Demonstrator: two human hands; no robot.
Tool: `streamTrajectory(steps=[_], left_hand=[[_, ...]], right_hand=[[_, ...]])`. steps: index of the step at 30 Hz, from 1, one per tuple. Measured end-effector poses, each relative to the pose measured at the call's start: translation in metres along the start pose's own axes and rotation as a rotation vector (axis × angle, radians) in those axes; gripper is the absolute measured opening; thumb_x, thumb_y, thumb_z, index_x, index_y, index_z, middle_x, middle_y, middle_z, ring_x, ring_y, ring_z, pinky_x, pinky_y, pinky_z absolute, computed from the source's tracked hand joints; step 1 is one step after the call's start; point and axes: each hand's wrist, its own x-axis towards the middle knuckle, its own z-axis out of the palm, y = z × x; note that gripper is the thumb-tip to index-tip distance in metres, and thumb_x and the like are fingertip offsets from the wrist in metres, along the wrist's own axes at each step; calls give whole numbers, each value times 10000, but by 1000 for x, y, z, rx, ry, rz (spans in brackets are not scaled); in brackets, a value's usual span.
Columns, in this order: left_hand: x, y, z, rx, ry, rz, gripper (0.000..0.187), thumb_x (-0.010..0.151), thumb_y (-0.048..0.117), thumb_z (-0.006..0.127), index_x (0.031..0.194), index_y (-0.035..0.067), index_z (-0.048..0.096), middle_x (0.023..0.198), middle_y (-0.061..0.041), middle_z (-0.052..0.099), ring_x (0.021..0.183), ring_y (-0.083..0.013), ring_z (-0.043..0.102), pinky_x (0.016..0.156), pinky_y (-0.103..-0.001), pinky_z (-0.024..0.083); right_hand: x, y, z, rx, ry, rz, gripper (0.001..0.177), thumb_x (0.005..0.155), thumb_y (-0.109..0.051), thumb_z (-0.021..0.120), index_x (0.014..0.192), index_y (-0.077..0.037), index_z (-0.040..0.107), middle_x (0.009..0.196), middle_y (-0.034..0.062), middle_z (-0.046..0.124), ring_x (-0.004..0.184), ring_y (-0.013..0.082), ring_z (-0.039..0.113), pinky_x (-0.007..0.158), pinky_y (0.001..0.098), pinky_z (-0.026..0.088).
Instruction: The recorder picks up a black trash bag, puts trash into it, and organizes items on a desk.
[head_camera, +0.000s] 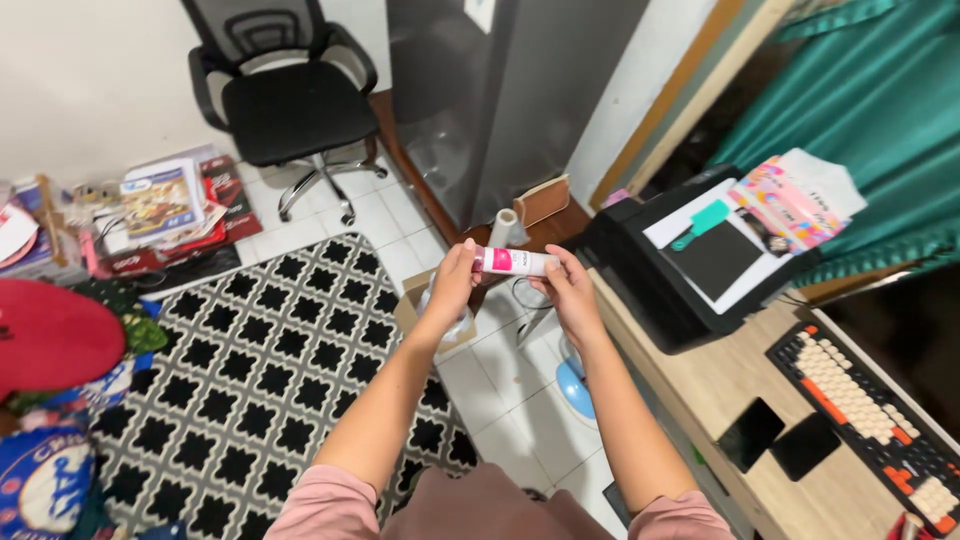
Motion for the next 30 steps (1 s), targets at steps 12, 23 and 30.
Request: streamTrajectory(steps=[12, 23, 30], left_hand=[[-5, -55, -64, -95, 110, -112, 390, 1079, 365, 493, 1196, 26, 644, 893, -5, 633, 718, -66, 558, 647, -218, 473], [-8, -229, -113, 433, 257, -88, 402, 974, 50, 600, 1371, -8, 576, 1153, -146, 635, 988, -228, 695, 828, -322, 586], [-12, -401, -149, 503, 264, -401, 429, 935, 35, 621, 1354, 2, 538, 1234, -182, 657, 1037, -276, 697, 888, -363, 552]], right_hand=[[27, 83, 16, -35, 2, 100, 420, 1015, -77, 588, 1417, -7, 487, 1273, 118, 599, 1124, 211, 649, 1005, 355, 569], [49, 242, -42, -267, -18, 309, 422, 950, -111, 659, 1330, 7, 519, 1229, 101, 601, 1072, 193, 682, 932, 308, 575], [54, 372, -75, -518, 41, 423, 413, 941, -134, 717, 1311, -21, 572, 1002, 59, 653, 842, 127, 603, 687, 255, 489]])
